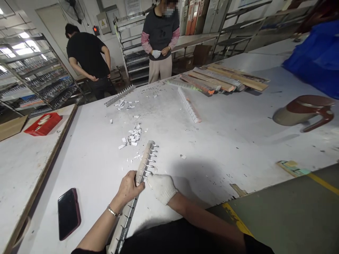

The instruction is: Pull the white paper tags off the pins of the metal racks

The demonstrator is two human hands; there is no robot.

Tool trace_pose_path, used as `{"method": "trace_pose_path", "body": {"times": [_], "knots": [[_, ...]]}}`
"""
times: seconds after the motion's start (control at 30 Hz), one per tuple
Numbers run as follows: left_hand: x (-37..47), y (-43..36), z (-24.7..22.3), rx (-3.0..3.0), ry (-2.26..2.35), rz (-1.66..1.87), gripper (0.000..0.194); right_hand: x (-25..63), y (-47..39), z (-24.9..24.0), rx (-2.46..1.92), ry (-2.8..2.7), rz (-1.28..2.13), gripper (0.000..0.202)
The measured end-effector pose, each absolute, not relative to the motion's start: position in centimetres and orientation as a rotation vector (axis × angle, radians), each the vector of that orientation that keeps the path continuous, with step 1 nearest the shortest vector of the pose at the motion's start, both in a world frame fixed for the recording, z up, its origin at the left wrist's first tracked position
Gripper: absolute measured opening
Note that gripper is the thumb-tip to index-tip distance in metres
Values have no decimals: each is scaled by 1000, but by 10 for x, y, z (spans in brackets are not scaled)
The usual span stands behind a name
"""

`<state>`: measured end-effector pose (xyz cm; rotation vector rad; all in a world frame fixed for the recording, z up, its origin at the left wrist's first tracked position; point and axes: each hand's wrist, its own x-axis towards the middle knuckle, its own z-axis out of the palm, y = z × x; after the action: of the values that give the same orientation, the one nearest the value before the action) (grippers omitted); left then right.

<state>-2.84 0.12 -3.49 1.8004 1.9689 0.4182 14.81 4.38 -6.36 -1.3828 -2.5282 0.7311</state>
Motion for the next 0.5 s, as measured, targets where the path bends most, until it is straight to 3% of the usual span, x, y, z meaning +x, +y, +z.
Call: {"method": "trace_pose_path", "body": {"times": [0.27, 0.5], "knots": [[-29, -1, -50, 1912, 2005, 426, 11, 136, 52, -61, -1217, -2762, 581, 20], [-55, 19, -49, 1903, 1923, 417, 20, 131, 64, -70, -1252, -2748, 470, 20]]}}
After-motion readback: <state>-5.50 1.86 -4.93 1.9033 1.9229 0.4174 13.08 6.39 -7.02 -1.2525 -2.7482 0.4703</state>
